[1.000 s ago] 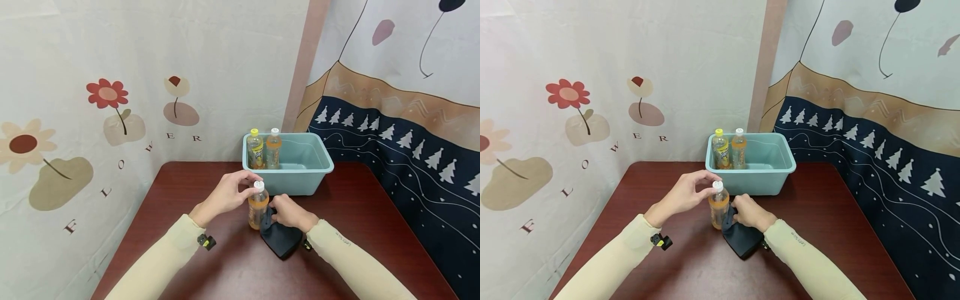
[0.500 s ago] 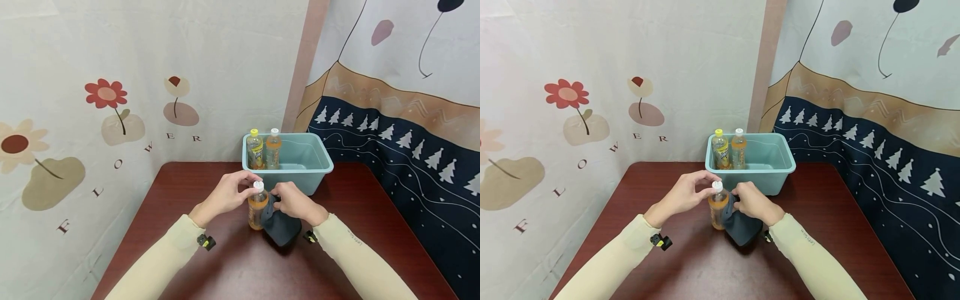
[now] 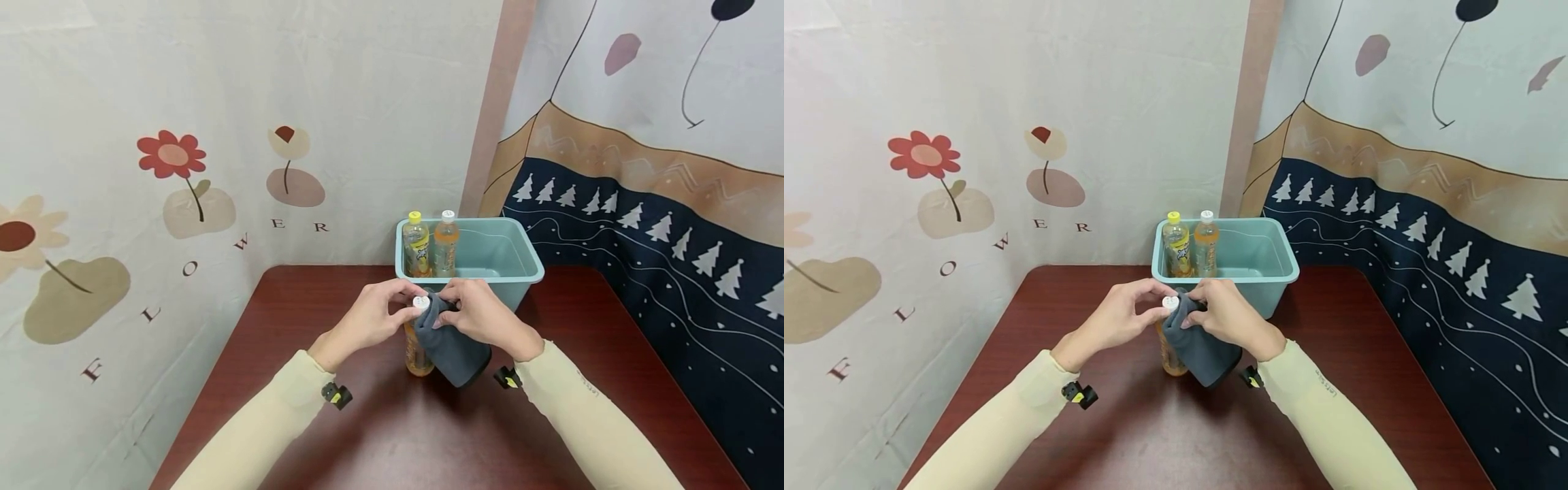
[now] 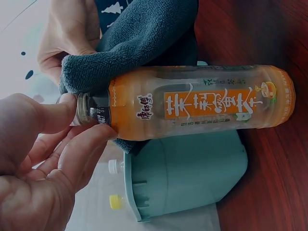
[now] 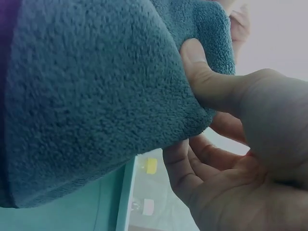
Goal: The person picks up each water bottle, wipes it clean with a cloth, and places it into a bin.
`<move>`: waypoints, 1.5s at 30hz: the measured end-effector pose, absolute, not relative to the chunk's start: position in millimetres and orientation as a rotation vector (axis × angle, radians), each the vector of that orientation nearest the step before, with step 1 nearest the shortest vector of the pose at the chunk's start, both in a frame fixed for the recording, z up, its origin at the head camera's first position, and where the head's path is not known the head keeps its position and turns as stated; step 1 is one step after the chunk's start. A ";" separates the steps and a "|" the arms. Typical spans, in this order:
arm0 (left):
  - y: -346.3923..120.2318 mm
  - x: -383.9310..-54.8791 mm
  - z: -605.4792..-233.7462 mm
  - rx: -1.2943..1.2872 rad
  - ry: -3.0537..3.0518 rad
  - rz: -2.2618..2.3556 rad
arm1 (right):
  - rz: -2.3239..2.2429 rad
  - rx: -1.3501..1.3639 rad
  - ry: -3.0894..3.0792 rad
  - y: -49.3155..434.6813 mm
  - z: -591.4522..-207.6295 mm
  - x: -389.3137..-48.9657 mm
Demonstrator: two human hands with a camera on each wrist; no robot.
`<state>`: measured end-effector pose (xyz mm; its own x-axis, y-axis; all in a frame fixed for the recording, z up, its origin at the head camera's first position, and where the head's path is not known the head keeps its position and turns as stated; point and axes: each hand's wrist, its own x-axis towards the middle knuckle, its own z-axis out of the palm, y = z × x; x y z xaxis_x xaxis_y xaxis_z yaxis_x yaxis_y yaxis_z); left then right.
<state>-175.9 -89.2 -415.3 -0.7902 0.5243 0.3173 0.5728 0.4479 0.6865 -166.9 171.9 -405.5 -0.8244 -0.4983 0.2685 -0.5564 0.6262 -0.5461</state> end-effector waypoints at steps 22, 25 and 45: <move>-88.5 -173.5 -414.9 -0.990 -2.621 -1.306 | 0.923 0.867 -2.789 171.9 -407.8 -163.8; -88.5 -173.3 -415.0 -0.986 -2.618 -1.316 | 0.900 0.876 -2.821 173.7 -412.2 -164.4; -87.5 -170.0 -413.8 -0.998 -2.633 -1.266 | 0.834 0.995 -2.971 171.3 -474.2 -174.9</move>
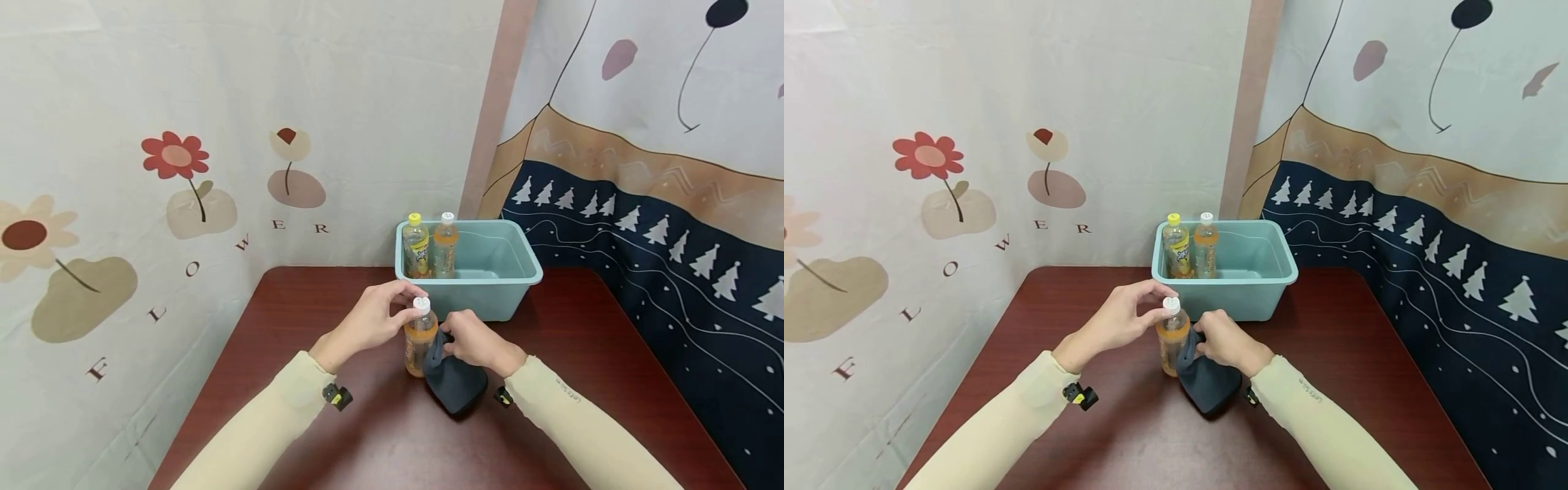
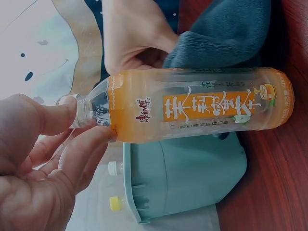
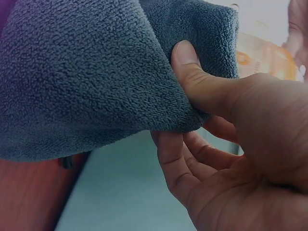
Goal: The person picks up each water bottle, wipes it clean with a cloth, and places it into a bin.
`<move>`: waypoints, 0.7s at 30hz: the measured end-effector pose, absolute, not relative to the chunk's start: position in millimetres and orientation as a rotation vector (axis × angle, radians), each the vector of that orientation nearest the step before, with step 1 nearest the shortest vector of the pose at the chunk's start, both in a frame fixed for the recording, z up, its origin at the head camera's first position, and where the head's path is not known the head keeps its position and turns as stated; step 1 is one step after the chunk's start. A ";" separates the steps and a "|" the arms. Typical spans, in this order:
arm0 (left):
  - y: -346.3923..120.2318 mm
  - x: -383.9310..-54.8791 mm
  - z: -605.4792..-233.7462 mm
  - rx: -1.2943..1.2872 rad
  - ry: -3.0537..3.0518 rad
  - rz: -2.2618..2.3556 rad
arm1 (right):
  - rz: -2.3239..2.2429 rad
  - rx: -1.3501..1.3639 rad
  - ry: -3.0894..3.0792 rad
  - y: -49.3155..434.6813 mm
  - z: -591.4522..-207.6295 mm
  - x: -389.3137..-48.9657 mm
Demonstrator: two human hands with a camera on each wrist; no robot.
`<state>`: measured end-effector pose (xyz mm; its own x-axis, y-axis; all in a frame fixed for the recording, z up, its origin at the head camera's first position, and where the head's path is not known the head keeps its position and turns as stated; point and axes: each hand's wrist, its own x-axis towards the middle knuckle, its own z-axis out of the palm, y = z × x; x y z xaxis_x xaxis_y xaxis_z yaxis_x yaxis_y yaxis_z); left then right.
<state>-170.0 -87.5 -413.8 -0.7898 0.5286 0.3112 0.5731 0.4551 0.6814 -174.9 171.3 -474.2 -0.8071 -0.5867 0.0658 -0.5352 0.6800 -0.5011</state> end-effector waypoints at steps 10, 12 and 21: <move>-87.3 -170.1 -413.8 -0.983 -2.650 -1.274 | -0.793 -0.944 2.764 168.3 -493.4 -177.0; -87.4 -169.9 -413.7 -0.980 -2.651 -1.279 | -0.784 -0.948 2.767 167.9 -497.0 -176.7; -87.0 -169.0 -413.4 -0.982 -2.650 -1.290 | -0.732 -0.950 2.776 168.4 -507.4 -175.3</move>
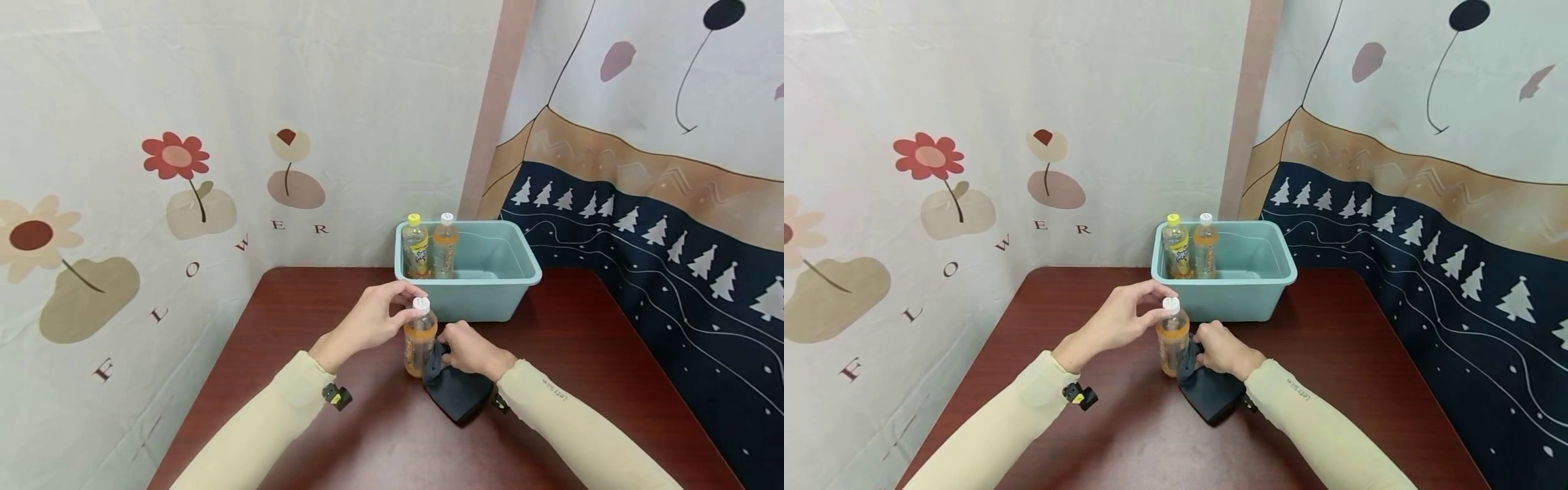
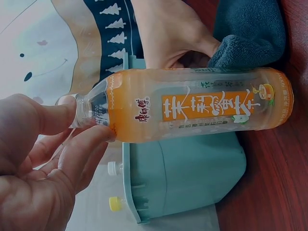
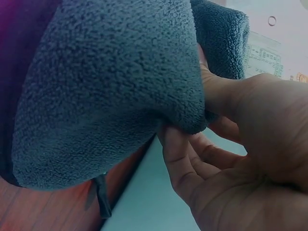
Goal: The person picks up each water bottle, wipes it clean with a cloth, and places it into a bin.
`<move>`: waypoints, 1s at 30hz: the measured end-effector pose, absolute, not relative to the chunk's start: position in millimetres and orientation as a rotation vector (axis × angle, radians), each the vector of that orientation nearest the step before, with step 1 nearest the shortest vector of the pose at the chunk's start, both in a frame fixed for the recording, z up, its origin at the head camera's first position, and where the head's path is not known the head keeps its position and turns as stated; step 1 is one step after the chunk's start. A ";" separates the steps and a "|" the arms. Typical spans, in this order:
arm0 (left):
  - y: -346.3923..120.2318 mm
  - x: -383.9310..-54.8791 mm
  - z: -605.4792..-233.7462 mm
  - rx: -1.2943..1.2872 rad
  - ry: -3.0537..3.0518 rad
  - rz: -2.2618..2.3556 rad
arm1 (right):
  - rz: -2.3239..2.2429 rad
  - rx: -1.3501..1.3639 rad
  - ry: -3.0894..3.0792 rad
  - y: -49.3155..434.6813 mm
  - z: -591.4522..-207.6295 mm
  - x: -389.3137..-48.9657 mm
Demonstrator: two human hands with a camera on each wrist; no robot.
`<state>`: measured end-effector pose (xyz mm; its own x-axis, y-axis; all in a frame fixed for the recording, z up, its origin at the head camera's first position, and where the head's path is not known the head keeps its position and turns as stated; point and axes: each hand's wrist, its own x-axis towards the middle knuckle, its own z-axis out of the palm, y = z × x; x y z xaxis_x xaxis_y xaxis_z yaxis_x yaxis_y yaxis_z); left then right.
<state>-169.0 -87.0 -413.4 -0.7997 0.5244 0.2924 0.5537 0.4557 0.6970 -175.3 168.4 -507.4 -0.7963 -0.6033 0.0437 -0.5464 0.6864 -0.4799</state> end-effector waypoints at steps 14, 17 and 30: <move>-87.3 -169.8 -414.4 -0.980 -2.651 -1.281 | -0.778 -0.925 2.770 170.4 -502.1 -177.0; -87.0 -169.9 -414.1 -0.980 -2.646 -1.285 | -0.801 -0.947 2.780 171.2 -494.4 -177.4; -87.8 -170.6 -414.6 -0.980 -2.641 -1.277 | -0.844 -0.971 2.851 177.2 -444.4 -174.1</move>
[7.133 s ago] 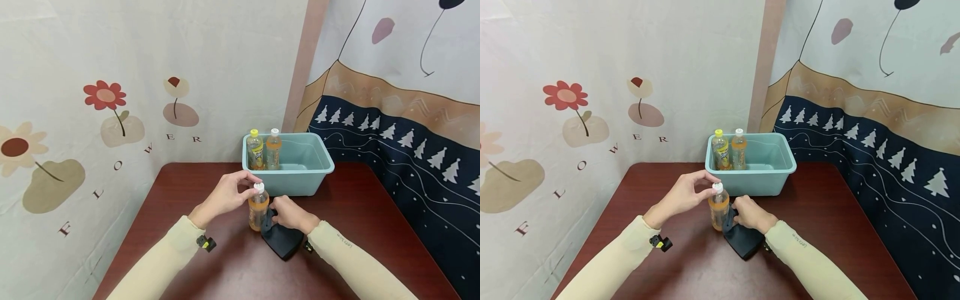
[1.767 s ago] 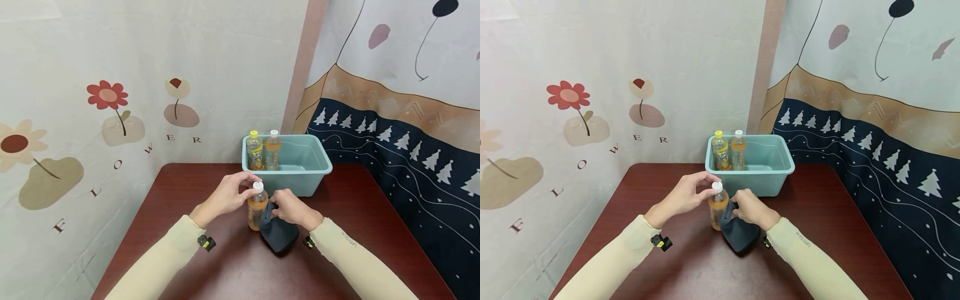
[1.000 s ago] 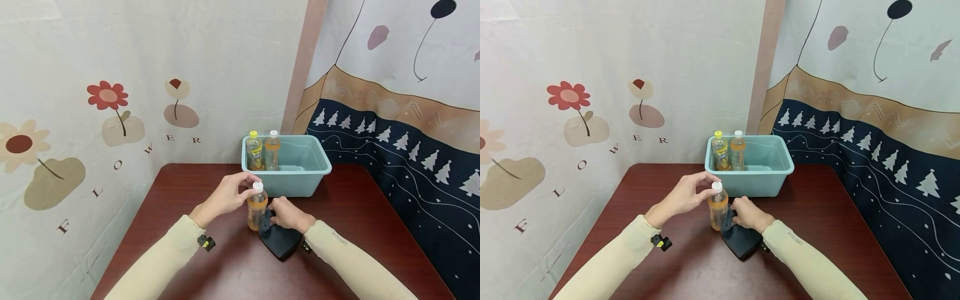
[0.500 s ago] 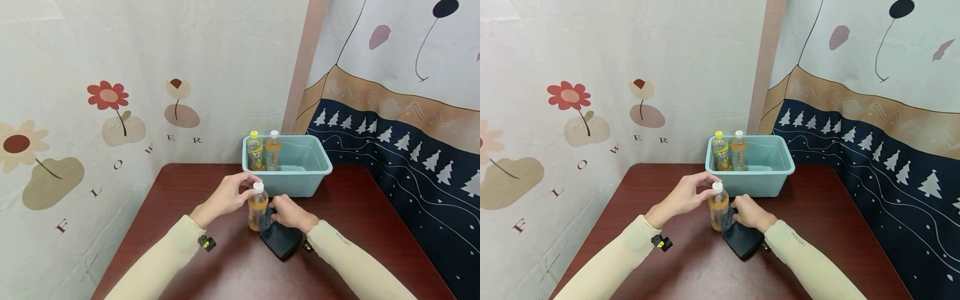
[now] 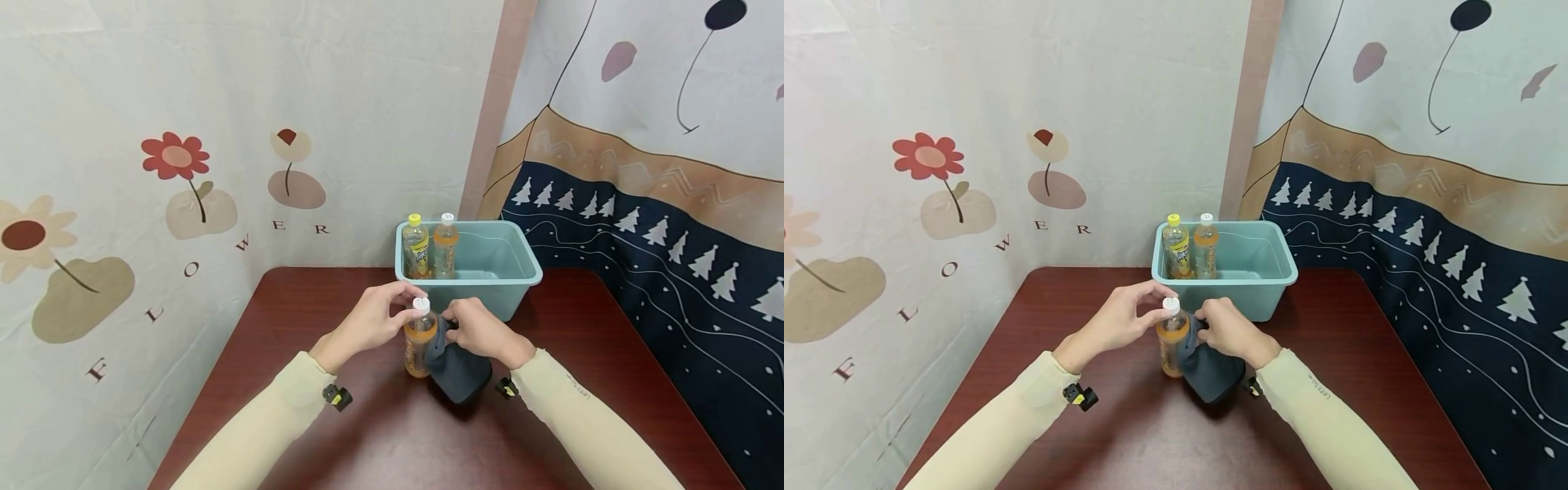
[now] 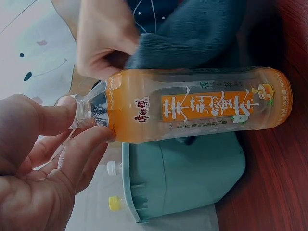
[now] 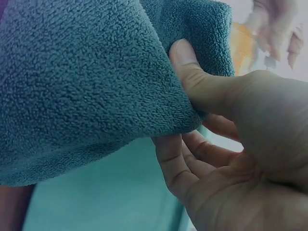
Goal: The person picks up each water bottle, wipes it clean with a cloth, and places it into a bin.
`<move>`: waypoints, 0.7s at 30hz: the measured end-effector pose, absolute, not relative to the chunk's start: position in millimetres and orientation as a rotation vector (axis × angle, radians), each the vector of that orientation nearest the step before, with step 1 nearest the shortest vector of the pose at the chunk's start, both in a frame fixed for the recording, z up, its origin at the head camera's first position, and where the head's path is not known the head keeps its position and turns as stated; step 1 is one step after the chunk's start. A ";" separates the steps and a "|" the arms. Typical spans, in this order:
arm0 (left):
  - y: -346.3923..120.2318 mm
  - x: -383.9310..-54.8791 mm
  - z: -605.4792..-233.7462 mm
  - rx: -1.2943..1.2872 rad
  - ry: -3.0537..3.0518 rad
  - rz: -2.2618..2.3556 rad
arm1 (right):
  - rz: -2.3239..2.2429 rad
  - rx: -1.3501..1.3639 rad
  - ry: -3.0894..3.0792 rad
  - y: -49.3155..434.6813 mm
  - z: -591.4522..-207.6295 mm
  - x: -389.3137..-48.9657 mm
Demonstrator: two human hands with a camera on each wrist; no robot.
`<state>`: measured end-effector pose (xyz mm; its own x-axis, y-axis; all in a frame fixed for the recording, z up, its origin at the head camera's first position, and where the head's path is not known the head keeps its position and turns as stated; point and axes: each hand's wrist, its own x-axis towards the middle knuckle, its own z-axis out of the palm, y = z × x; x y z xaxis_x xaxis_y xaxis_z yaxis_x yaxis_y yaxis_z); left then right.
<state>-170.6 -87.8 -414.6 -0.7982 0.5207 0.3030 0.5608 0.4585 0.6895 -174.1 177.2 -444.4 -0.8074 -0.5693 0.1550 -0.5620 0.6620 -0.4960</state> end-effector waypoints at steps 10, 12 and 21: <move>-88.5 -172.4 -415.2 -0.985 -2.633 -1.274 | -0.976 -0.975 2.915 175.6 -412.6 -169.4; -88.2 -172.2 -414.9 -0.988 -2.632 -1.269 | -1.014 -0.976 2.916 173.4 -408.5 -168.2; -87.5 -171.6 -413.7 -0.975 -2.651 -1.264 | -1.055 -0.945 2.923 169.6 -403.2 -164.5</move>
<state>-171.6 -87.5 -413.7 -0.8005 0.5202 0.2976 0.5588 0.4682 0.6845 -164.5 169.6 -403.2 -0.8255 -0.4877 0.2842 -0.5568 0.6208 -0.5519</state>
